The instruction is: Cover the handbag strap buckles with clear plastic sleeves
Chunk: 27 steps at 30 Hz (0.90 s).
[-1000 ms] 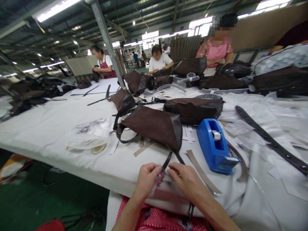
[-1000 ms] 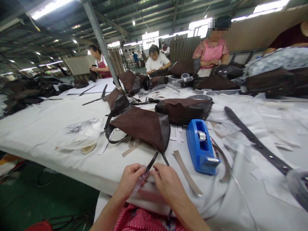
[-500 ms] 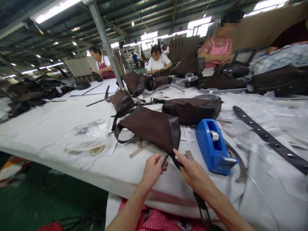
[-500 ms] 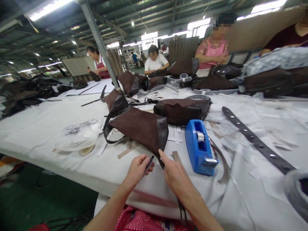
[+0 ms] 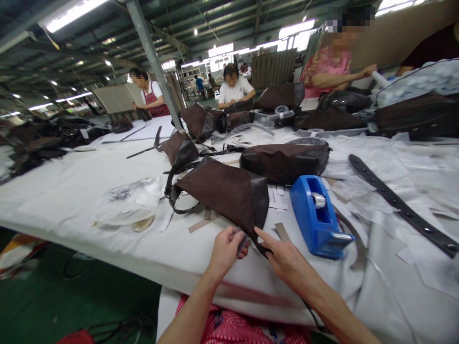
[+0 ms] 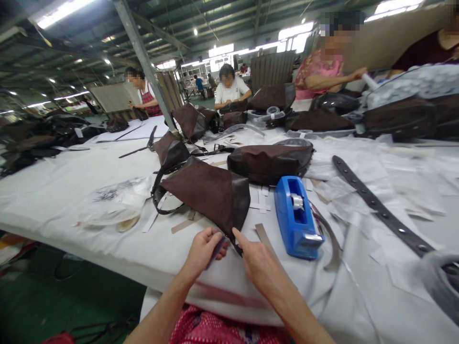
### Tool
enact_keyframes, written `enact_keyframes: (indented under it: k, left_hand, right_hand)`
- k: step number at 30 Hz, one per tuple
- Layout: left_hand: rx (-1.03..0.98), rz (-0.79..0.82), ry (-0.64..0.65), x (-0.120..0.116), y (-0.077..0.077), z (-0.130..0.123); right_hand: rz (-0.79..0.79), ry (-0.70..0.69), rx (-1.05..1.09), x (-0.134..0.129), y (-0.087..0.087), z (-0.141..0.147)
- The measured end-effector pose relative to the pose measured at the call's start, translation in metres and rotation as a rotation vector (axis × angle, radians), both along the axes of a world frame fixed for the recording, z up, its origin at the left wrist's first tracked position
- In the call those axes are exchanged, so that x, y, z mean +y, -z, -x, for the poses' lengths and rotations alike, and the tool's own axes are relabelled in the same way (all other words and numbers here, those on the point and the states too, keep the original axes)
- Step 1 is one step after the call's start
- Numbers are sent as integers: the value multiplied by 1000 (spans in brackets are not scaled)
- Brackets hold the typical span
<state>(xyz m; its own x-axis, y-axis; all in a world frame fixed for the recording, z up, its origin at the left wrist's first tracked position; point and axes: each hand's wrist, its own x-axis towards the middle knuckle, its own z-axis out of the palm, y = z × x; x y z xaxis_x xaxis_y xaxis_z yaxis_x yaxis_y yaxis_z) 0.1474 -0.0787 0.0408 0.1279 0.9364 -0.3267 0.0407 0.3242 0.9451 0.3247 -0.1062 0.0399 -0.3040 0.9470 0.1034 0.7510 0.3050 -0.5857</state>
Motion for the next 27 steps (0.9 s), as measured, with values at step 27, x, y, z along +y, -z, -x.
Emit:
enact_keyframes:
  k: [27]
  left_hand:
    - [393, -301, 58, -5, 2, 8]
  right_hand:
    - [-374, -304, -240, 50, -36, 27]
